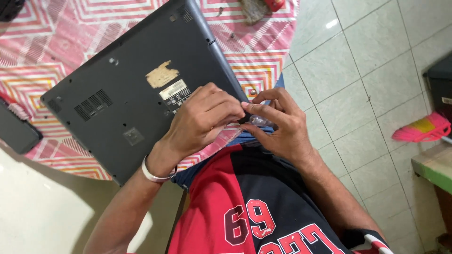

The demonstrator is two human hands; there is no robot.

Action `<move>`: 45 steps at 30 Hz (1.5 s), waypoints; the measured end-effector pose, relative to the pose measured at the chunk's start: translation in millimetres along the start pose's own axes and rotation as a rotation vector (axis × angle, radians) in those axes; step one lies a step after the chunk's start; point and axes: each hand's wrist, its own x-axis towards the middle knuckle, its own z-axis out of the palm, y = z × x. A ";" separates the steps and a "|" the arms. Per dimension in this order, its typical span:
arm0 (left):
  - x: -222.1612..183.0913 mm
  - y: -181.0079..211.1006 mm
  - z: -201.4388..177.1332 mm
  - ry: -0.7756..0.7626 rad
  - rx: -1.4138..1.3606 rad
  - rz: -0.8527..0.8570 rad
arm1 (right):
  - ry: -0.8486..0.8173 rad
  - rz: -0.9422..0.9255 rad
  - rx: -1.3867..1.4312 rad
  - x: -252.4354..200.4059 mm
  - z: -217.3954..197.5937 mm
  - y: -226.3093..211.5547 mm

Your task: Removing and reattaching the back cover of a laptop using a screwdriver and prying tools.

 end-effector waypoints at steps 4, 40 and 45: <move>-5.2 -4.3 7.3 -0.022 0.164 0.004 | 0.004 0.022 0.033 -1.2 1.1 5.2; -7.0 -2.2 3.8 0.009 0.220 -0.007 | 0.170 0.108 0.487 16.6 -35.6 -42.5; -11.9 -6.3 7.2 0.003 0.297 0.001 | 0.219 -0.264 0.521 48.1 -23.4 -61.1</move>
